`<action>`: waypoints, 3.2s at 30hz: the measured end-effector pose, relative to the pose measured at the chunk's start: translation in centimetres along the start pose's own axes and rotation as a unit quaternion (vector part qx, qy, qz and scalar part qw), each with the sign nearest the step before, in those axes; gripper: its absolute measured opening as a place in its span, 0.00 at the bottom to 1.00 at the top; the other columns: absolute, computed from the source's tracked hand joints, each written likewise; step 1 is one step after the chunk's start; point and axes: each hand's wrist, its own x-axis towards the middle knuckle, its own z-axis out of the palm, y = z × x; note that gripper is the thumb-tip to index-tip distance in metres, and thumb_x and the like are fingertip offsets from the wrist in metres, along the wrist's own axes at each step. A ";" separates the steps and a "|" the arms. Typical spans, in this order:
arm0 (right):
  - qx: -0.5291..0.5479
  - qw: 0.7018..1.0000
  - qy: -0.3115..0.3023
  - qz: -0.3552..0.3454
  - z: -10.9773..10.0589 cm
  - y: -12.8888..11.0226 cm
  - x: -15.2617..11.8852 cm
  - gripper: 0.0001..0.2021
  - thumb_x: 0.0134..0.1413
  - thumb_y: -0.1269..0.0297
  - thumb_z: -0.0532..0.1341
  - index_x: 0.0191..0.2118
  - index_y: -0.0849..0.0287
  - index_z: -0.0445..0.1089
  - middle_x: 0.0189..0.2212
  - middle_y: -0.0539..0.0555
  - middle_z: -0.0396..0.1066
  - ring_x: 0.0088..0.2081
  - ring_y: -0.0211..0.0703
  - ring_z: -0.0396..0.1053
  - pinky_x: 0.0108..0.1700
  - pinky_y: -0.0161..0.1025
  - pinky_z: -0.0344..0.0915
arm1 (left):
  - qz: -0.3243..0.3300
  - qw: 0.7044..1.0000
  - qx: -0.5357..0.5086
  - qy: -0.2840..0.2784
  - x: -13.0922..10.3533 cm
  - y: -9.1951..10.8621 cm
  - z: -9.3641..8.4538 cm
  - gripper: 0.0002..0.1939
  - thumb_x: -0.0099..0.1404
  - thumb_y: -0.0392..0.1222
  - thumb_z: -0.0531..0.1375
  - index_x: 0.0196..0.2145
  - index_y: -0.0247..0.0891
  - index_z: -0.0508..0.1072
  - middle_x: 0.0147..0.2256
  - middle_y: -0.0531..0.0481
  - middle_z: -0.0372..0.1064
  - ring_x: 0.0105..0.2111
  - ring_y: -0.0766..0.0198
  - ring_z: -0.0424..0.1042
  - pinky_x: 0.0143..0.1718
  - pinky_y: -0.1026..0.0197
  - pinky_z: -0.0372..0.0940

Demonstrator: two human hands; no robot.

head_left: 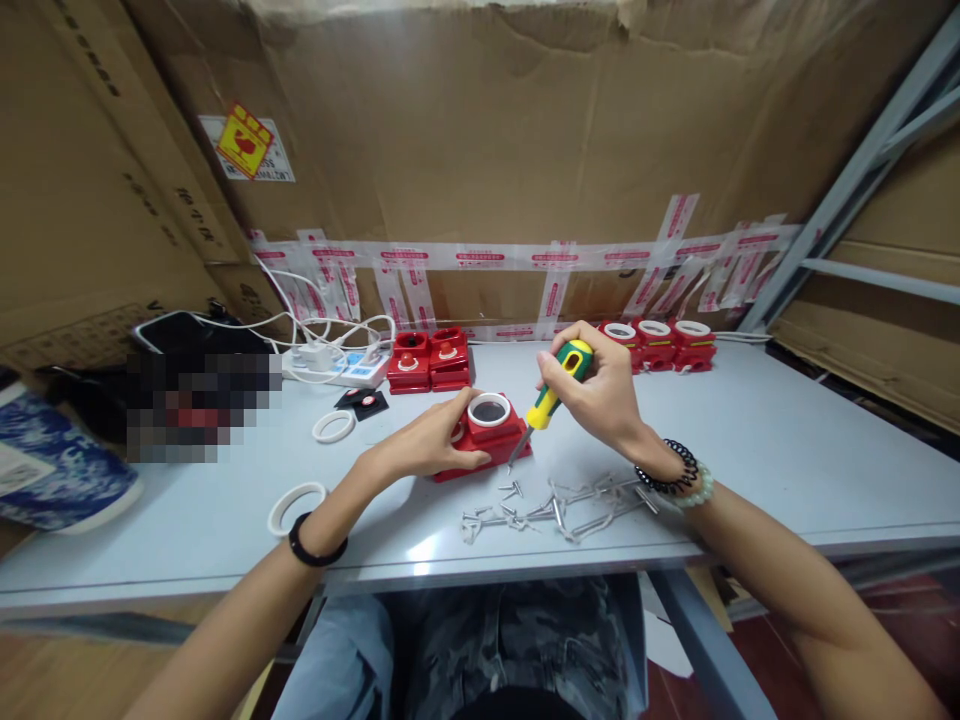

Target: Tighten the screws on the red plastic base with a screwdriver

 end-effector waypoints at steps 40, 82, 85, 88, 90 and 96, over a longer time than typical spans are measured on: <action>-0.096 0.990 0.076 -0.067 -1.3 0.8 1.7 0.06 0.51 0.65 0.61 0.28 0.56 0.62 0.19 0.44 0.59 0.21 0.34 0.60 0.23 0.33 0.57 | 0.004 1.000 0.014 -0.008 0.1 -0.3 0.0 0.33 0.55 0.53 0.63 0.54 0.39 0.58 0.54 0.41 0.65 0.50 0.50 0.67 0.48 0.55 0.62; -0.194 0.964 -0.112 -0.141 -0.1 -2.3 1.8 0.12 0.57 0.61 0.58 0.45 0.59 0.66 0.24 0.46 0.64 0.22 0.33 0.60 0.27 0.34 0.55 | 0.024 1.000 0.014 -0.008 0.2 -0.5 0.0 0.31 0.56 0.50 0.63 0.53 0.39 0.58 0.47 0.45 0.67 0.41 0.56 0.68 0.42 0.58 0.63; -0.220 0.960 -0.094 -0.147 -0.1 -2.4 1.9 0.13 0.57 0.61 0.57 0.46 0.58 0.66 0.27 0.48 0.68 0.26 0.36 0.63 0.30 0.35 0.57 | 0.025 1.000 0.013 -0.004 0.2 -0.5 0.0 0.30 0.56 0.50 0.64 0.53 0.39 0.59 0.48 0.45 0.67 0.43 0.55 0.68 0.43 0.57 0.63; -0.136 0.966 -0.181 -0.125 -0.5 -2.6 2.0 0.16 0.59 0.67 0.51 0.52 0.57 0.62 0.33 0.49 0.70 0.28 0.35 0.64 0.32 0.34 0.60 | 0.034 0.999 -0.002 -0.004 0.2 -0.4 0.0 0.29 0.56 0.49 0.64 0.52 0.39 0.59 0.49 0.45 0.66 0.45 0.55 0.68 0.46 0.57 0.62; -0.113 0.966 -0.197 -0.123 -0.6 -2.6 1.9 0.16 0.58 0.68 0.52 0.52 0.57 0.62 0.31 0.48 0.70 0.25 0.33 0.63 0.29 0.33 0.60 | 0.035 0.999 -0.004 -0.004 0.2 -0.4 0.0 0.29 0.57 0.49 0.64 0.52 0.39 0.59 0.48 0.45 0.66 0.45 0.55 0.68 0.46 0.57 0.62; -0.242 0.955 -0.048 -0.165 0.2 -2.0 1.6 0.14 0.54 0.60 0.59 0.45 0.58 0.69 0.26 0.48 0.70 0.25 0.36 0.64 0.30 0.35 0.59 | 0.024 1.000 0.013 -0.006 0.2 -0.5 0.0 0.30 0.56 0.51 0.64 0.52 0.39 0.58 0.47 0.45 0.67 0.43 0.54 0.68 0.45 0.56 0.63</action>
